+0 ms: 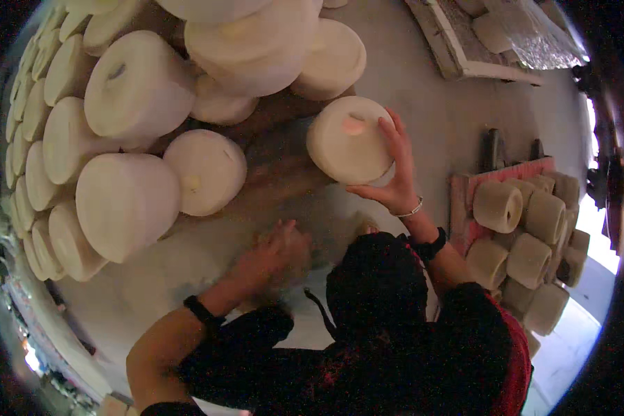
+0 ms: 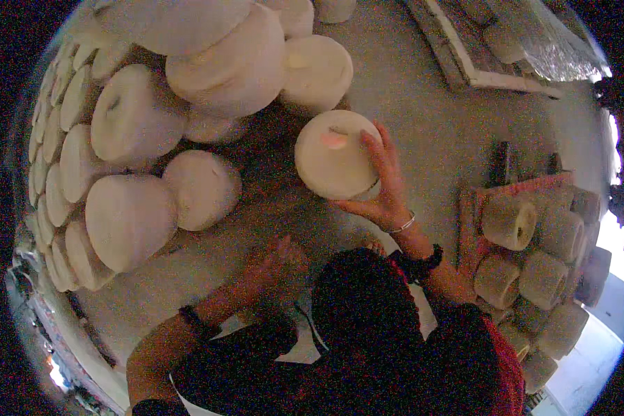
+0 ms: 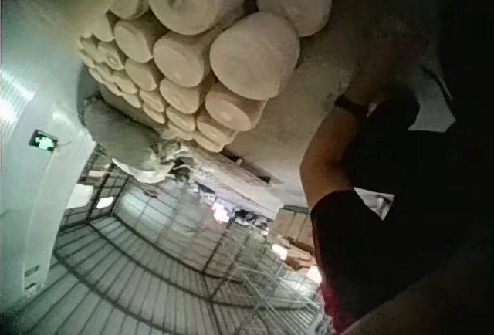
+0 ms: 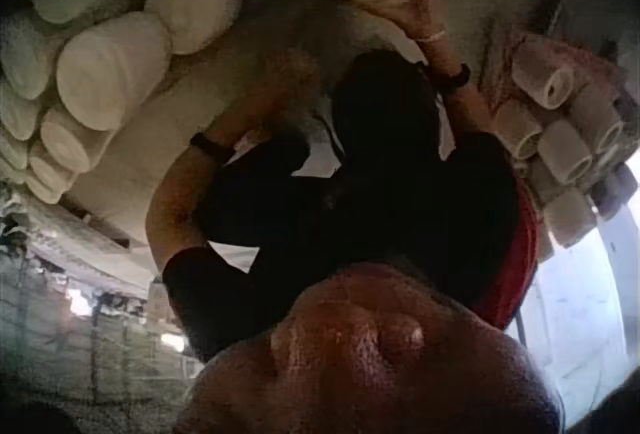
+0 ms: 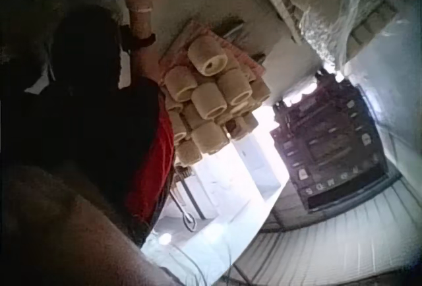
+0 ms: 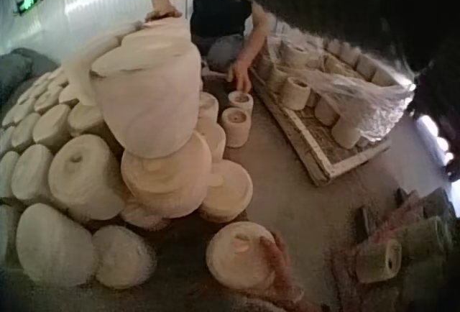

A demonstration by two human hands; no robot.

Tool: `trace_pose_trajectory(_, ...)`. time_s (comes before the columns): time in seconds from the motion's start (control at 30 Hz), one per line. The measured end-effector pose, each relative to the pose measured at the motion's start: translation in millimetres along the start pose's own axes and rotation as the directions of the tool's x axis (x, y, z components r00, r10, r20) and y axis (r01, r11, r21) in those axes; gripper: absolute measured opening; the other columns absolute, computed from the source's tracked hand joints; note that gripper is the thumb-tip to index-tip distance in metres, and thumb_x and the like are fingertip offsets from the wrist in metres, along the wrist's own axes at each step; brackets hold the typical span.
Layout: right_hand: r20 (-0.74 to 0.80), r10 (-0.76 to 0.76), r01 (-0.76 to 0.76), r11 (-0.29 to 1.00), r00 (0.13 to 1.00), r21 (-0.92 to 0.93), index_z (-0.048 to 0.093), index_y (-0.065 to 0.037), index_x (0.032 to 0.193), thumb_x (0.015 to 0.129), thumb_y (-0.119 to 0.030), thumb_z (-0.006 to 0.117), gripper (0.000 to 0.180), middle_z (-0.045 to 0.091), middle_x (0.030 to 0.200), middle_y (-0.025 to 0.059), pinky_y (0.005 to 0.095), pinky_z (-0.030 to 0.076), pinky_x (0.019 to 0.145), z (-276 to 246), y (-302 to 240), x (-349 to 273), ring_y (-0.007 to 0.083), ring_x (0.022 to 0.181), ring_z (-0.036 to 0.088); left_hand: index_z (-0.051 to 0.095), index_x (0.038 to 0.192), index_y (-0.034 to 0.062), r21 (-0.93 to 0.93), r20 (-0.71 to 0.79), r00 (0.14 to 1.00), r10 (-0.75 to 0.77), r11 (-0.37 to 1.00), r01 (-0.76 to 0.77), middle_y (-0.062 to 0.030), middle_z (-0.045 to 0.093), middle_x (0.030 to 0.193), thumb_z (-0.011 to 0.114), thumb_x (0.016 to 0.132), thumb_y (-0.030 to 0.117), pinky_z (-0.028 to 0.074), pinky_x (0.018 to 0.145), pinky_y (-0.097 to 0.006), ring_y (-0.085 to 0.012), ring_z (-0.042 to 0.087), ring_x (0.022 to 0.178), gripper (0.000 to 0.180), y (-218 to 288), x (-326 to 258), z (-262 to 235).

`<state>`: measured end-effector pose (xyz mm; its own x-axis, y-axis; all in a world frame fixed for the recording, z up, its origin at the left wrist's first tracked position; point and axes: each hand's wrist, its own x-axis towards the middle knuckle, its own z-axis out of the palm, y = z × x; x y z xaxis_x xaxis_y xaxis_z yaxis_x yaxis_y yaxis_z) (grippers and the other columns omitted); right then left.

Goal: The person is stacking and organizing large white textile spools on pallets in a warehouse.

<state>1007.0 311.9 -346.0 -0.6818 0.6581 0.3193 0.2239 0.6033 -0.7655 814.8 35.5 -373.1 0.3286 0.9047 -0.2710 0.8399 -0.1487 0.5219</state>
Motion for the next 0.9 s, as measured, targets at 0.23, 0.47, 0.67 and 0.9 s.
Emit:
trace_pose_trajectory(0.23, 0.022, -0.033, 0.034, 0.999, 0.999, -0.031, 0.036, -0.01, 0.148, 0.06, -0.048, 0.09, 0.11, 0.025, 0.156, 0.0256, 0.0531, 0.031, 0.114, -4.5, 0.9, 0.2, 0.0441, 0.143, 0.028, 0.039, 0.147, 0.0068, -0.509, -0.283, 0.88, -0.383, 0.837, 0.2, -0.0193, 0.048, 0.144, 0.057, 0.097, 0.02, 0.037, 0.111, -0.046, -0.0366, 0.044, 0.134, 0.055, -14.8, 57.9, -60.1)
trace_pose_trajectory(0.47, 0.005, -0.028, 0.029, 0.997, 1.0, -0.071, 0.04, -0.017, 0.146, 0.061, -0.047, 0.09, 0.104, 0.028, 0.154, 0.0274, 0.056, 0.03, 0.113, -10.7, -6.3, -7.9, 0.0465, 0.142, 0.029, 0.035, 0.15, 0.007, -0.887, -0.183, 0.799, -0.573, 0.446, 0.117, -0.0192, 0.048, 0.145, 0.054, 0.1, 0.025, 0.032, 0.114, -0.043, -0.0311, 0.043, 0.136, 0.056, -24.9, 127.4, -80.0)
trace_pose_trajectory(0.67, 0.025, -0.003, 0.005, 0.999, 1.0, -0.05, 0.042, -0.017, 0.145, 0.06, -0.048, 0.09, 0.103, 0.026, 0.155, 0.0283, 0.0565, 0.032, 0.112, -17.1, 0.5, -10.0, 0.0476, 0.141, 0.031, 0.003, 0.159, 0.0111, -0.991, -0.041, 0.795, -0.605, -0.075, -0.108, -0.0129, 0.048, 0.145, 0.067, 0.093, 0.031, 0.03, 0.113, -0.039, -0.0233, 0.042, 0.135, 0.094, -47.8, 174.4, -107.4)
trace_pose_trajectory(0.9, 0.049, 0.048, -0.046, 0.998, 0.998, -0.037, 0.044, -0.015, 0.144, 0.059, -0.049, 0.09, 0.103, 0.027, 0.154, 0.0292, 0.0548, 0.034, 0.111, -16.4, 5.6, -12.9, 0.0482, 0.141, 0.03, 0.011, 0.155, 0.0051, -0.947, 0.066, 0.775, -0.629, -0.285, -0.151, -0.0114, 0.045, 0.145, 0.078, 0.084, 0.028, 0.032, 0.112, -0.042, -0.0243, 0.043, 0.132, 0.1, -63.6, 211.6, -88.7)
